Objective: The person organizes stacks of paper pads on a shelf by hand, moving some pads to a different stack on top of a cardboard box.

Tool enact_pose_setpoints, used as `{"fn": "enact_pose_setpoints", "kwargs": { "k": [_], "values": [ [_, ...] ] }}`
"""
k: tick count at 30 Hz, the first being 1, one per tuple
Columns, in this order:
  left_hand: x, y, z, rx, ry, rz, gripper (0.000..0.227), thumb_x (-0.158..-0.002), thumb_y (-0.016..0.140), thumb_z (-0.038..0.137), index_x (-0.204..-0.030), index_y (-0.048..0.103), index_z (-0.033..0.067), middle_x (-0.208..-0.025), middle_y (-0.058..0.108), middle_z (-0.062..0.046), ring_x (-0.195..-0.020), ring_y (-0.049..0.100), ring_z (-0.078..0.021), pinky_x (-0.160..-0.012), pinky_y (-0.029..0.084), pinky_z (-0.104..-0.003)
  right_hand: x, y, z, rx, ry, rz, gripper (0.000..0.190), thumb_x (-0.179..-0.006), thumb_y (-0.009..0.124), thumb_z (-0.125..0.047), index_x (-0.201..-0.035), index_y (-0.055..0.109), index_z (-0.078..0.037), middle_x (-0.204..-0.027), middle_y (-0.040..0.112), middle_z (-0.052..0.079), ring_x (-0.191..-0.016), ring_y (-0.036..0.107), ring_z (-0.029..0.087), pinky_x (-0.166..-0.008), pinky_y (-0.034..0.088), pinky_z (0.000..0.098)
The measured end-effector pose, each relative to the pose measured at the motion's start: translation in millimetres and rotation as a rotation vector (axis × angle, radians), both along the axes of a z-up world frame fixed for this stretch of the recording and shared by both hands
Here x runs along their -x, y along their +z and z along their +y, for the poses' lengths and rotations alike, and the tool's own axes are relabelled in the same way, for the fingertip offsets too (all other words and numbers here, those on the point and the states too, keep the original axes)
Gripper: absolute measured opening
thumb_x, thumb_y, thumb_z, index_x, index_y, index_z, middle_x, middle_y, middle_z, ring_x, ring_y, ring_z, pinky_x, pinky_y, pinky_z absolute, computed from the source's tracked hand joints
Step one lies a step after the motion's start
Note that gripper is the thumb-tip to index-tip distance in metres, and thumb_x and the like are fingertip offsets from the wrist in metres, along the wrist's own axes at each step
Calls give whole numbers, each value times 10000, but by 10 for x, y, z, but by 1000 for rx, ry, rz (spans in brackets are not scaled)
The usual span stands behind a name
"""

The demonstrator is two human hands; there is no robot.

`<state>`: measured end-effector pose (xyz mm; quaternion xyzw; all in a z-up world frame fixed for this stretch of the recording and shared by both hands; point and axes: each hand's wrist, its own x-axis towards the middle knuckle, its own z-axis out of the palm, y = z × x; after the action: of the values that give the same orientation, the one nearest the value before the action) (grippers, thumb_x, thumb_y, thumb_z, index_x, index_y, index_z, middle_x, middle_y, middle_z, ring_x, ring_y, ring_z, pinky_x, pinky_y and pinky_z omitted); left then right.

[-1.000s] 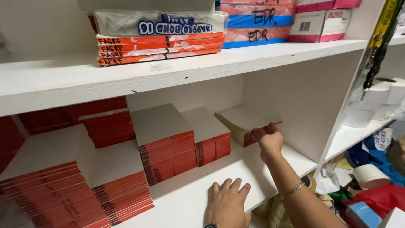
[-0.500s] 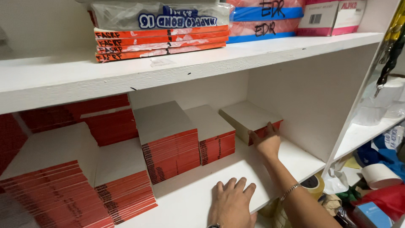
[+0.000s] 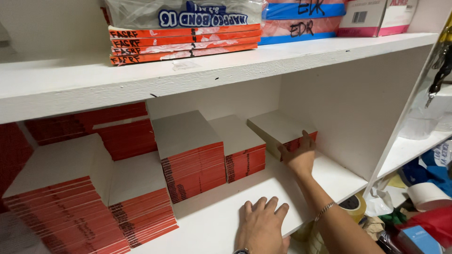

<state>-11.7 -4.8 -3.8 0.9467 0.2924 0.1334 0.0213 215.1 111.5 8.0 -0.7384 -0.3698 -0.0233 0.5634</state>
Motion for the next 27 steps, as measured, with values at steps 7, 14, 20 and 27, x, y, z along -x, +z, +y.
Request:
{"fn": "enact_pose_setpoints", "kwargs": {
  "k": [7, 14, 20, 27],
  "values": [
    [36, 119, -37, 55, 2, 29, 642, -841, 743, 364, -1400, 526, 134, -1387, 490, -118, -1251, 426, -336, -959, 319, -567, -50, -121, -26, 98, 63, -180, 773, -732, 793, -388, -1431, 561, -152, -1608, 391, 141, -1371, 492, 341, -1054, 469, 436],
    [69, 70, -91, -41, 23, -52, 676, -779, 752, 353, -1393, 558, 147, -1378, 535, -114, -1242, 459, -346, -947, 318, -578, -64, -78, -292, 203, 231, -195, 1125, -659, 907, -330, -1595, 319, -121, -1650, 345, 113, -1451, 433, 270, -1118, 419, 400],
    [65, 45, -141, -115, 17, -82, 470, -788, 747, 366, -1189, 666, 134, -1193, 624, -105, -1119, 541, -338, -877, 363, -552, 225, 16, -1163, 257, 340, -115, 830, -768, 819, -400, -1501, 526, -145, -1413, 638, 152, -1328, 606, 263, -1048, 535, 403],
    [269, -67, -349, -141, 59, -109, 412, -806, 655, 346, -1181, 714, 185, -1151, 724, -58, -1093, 633, -308, -890, 455, -545, 807, 26, -2137, 396, 392, -224, 577, -809, 786, -372, -1374, 691, -308, -1246, 778, 55, -1110, 758, 177, -968, 542, 317]
  ]
}}
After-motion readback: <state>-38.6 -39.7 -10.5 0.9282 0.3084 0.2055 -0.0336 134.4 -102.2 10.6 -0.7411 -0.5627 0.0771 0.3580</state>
